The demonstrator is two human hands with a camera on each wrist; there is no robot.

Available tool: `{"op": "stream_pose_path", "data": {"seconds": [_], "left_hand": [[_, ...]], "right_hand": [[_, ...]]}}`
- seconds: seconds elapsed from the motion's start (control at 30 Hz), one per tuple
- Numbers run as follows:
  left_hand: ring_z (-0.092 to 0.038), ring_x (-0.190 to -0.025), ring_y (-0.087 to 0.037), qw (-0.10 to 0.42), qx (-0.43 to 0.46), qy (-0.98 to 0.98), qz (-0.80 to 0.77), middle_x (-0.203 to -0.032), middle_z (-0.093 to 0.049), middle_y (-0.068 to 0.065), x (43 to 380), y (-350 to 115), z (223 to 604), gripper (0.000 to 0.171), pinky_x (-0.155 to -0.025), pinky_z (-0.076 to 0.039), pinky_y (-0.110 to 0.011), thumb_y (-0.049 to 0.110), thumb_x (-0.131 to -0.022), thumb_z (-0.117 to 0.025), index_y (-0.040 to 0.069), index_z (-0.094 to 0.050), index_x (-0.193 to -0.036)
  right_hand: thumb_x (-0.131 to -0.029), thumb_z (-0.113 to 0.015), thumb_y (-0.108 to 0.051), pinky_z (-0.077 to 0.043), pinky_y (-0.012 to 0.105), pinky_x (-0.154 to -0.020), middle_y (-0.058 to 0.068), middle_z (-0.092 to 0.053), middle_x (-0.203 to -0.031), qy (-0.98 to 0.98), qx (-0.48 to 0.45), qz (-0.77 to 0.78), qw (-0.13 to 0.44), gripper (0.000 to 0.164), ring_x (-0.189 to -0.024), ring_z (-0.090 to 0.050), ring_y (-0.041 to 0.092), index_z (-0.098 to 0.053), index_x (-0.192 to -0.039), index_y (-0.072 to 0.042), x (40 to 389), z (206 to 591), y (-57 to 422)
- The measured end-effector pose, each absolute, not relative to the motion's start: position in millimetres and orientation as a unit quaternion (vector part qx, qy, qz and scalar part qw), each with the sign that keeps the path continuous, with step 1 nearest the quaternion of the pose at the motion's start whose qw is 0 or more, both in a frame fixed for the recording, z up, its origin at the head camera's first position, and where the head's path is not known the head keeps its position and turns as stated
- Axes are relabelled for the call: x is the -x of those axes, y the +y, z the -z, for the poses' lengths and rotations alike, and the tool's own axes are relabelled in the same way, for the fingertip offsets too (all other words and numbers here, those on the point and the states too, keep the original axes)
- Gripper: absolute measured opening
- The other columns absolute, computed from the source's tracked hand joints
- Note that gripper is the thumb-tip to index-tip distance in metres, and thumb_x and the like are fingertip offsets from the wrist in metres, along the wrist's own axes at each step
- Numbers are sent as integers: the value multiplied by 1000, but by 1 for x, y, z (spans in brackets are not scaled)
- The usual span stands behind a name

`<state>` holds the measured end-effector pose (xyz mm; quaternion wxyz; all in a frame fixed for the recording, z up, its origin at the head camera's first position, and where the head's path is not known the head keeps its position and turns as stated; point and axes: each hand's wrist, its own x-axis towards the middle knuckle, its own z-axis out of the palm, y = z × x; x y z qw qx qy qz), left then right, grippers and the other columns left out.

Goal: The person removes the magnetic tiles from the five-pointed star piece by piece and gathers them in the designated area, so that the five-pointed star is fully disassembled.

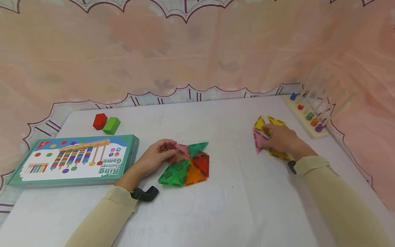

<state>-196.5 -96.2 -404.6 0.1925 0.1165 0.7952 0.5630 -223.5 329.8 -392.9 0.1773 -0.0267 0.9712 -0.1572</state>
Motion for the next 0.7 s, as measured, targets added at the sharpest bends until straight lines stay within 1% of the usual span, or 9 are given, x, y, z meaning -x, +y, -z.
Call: {"op": "stream_pose_path", "data": {"seconds": [0.1,0.17,0.27,0.4,0.53,0.6,0.7], "left_hand": [[-49,-88,-22,191,-119,799,-558,-99,-53,-8,193,-95,395,34,-79,-42,-30,16,-89,-56,6,-49,-120],[-49,-88,-21,190,-120,799,-558,-99,-54,-7,192,-96,394,33,-79,-42,-30,17,-89,-57,6,-50,-120],[-48,-89,-22,192,-121,796,-562,-99,-53,-7,192,-96,394,33,-79,-41,-31,17,-89,-57,6,-50,-119],[-49,-89,-23,192,-115,798,-560,-100,-54,-7,191,-96,394,32,-79,-41,-31,17,-88,-57,8,-51,-118],[-49,-88,-23,190,-111,799,-559,-98,-54,-7,191,-95,395,32,-79,-42,-30,17,-88,-57,8,-51,-118],[-49,-87,-23,191,-111,797,-562,-97,-54,-7,191,-95,395,32,-78,-42,-30,16,-88,-57,7,-51,-118],[-50,-85,-24,193,-110,793,-567,-96,-54,-8,191,-95,396,32,-77,-43,-30,15,-88,-57,7,-51,-118]], "right_hand": [[-64,-59,-70,-38,51,-73,27,-49,-117,978,44,128,160,96,-100,-41,40,-37,-133,-6,225,391,327],[-63,-59,-71,-34,58,-77,29,-45,-121,982,50,106,147,97,-105,-37,44,-39,-132,-7,225,390,325],[-61,-60,-72,-28,62,-81,29,-41,-125,987,54,81,126,99,-109,-32,47,-40,-132,-6,227,391,322],[-62,-63,-68,-24,61,-85,24,-41,-128,989,66,87,102,96,-112,-29,45,-40,-132,-6,230,392,317],[-66,-68,-58,-24,59,-87,18,-48,-123,983,90,131,94,83,-111,-31,42,-46,-128,-7,231,391,309],[-69,-69,-52,-27,57,-86,15,-54,-116,978,104,148,99,75,-106,-35,39,-49,-126,-8,232,390,304],[-73,-69,-46,-35,50,-85,13,-56,-109,972,103,173,117,69,-99,-41,33,-48,-126,-7,231,389,299]]}}
